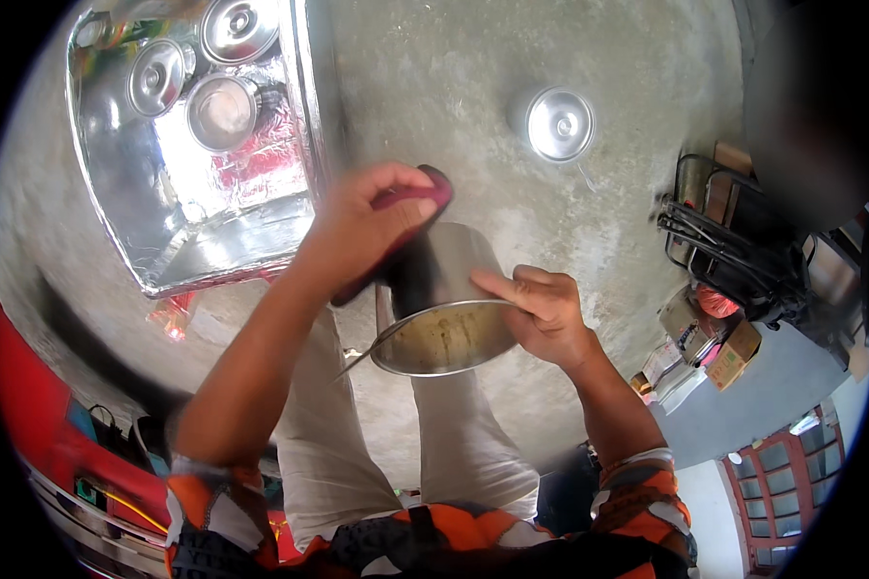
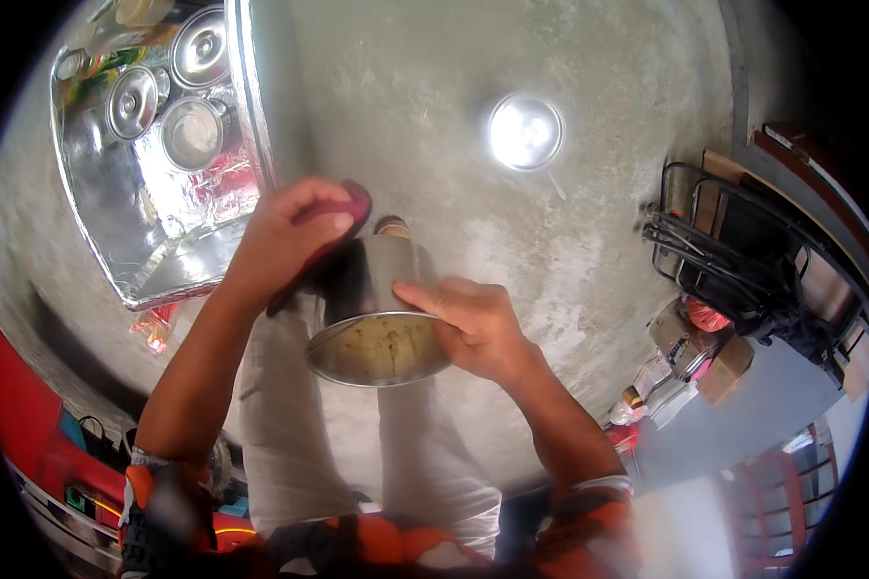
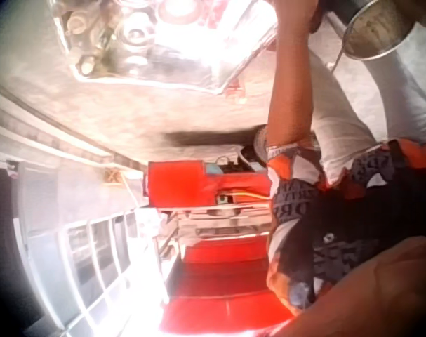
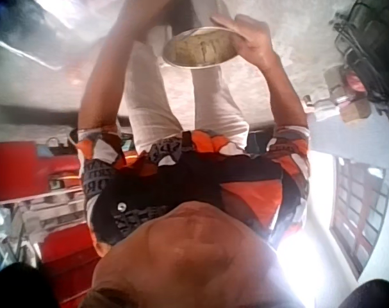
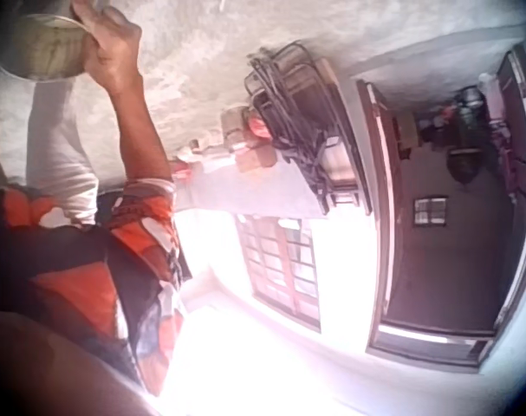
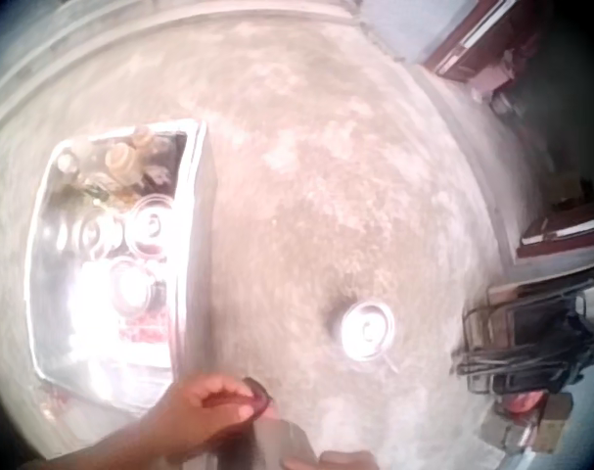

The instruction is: The person wipes the exterior of several stainless steel containers and lids with a cloth, then places them into a foil-lined tray. The person also retrieves a bundle of wooden skewers from a storage area and places them on a red cart.

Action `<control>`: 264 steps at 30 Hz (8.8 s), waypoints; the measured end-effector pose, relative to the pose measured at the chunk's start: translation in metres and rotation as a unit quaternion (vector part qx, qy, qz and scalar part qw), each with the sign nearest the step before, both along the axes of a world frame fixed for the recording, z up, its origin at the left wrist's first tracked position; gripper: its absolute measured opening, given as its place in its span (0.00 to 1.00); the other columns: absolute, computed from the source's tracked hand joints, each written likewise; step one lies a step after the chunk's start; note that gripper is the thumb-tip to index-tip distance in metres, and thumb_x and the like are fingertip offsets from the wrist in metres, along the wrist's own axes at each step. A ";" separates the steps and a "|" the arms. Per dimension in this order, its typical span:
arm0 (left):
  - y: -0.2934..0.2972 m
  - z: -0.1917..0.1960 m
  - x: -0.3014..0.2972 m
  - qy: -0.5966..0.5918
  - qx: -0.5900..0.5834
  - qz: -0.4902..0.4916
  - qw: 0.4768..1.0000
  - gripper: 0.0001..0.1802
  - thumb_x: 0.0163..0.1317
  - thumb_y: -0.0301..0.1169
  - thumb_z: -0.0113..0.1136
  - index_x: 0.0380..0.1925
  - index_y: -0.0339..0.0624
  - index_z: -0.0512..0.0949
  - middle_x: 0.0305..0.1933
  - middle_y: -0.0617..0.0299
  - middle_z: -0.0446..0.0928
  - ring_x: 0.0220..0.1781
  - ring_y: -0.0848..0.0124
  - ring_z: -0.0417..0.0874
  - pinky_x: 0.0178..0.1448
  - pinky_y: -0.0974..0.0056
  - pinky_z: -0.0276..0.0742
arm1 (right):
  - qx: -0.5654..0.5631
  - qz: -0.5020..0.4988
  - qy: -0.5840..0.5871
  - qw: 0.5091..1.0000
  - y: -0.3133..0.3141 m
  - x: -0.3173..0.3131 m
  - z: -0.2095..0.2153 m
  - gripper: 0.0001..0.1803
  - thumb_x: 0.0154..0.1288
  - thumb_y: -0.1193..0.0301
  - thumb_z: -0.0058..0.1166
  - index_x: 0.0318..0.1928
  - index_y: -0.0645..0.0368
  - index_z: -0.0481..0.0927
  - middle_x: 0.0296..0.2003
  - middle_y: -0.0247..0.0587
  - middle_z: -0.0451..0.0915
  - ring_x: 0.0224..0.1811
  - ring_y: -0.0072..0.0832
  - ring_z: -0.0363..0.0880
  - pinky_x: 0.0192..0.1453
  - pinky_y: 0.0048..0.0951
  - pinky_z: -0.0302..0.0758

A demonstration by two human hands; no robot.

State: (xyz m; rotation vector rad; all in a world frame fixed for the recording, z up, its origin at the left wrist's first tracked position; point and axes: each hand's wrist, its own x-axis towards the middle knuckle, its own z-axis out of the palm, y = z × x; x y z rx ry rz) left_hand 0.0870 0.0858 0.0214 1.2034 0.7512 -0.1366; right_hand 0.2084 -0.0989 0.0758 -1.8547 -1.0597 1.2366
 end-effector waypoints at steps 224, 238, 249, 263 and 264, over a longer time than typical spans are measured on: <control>-0.081 -0.059 -0.226 0.076 -0.537 0.384 0.747 0.11 0.62 0.31 0.44 0.24 0.37 0.70 0.11 0.62 0.67 0.10 0.75 0.69 0.12 0.71 0.62 | -0.197 -0.320 0.258 0.890 0.305 -0.293 -0.291 0.08 0.50 0.82 0.50 0.24 0.56 0.68 0.28 0.37 0.74 0.27 0.24 0.75 0.22 0.21 0.76; -0.133 -0.071 -0.232 0.066 -0.610 0.359 0.703 0.07 0.62 0.28 0.44 0.32 0.35 0.69 0.10 0.62 0.64 0.07 0.73 0.67 0.09 0.71 0.59 | -0.127 -0.482 0.281 0.820 0.318 -0.305 -0.267 0.12 0.57 0.75 0.52 0.43 0.61 0.70 0.37 0.36 0.73 0.36 0.23 0.73 0.37 0.25 0.75; -0.131 -0.078 -0.203 -0.018 -0.350 0.387 0.853 0.11 0.61 0.31 0.52 0.37 0.33 0.71 0.28 0.66 0.73 0.30 0.79 0.72 0.33 0.70 0.70 | -0.113 -0.381 0.327 0.857 0.291 -0.276 -0.240 0.16 0.61 0.73 0.50 0.49 0.62 0.69 0.39 0.36 0.74 0.37 0.22 0.72 0.39 0.22 0.71; -0.102 -0.065 -0.167 0.125 -0.506 0.259 0.813 0.16 0.63 0.28 0.43 0.49 0.33 0.69 0.32 0.57 0.76 0.33 0.73 0.79 0.39 0.71 0.75 | -0.172 -0.549 0.086 0.813 0.036 -0.023 -0.207 0.13 0.64 0.64 0.44 0.42 0.60 0.71 0.26 0.37 0.72 0.21 0.24 0.66 0.25 0.25 0.65; -0.104 -0.067 -0.164 0.134 -0.497 0.245 0.821 0.16 0.63 0.28 0.43 0.49 0.33 0.70 0.32 0.57 0.76 0.33 0.73 0.79 0.39 0.71 0.75 | -0.196 -0.640 0.139 0.730 0.009 -0.008 -0.223 0.14 0.63 0.65 0.45 0.46 0.60 0.70 0.33 0.40 0.73 0.26 0.28 0.70 0.28 0.28 0.69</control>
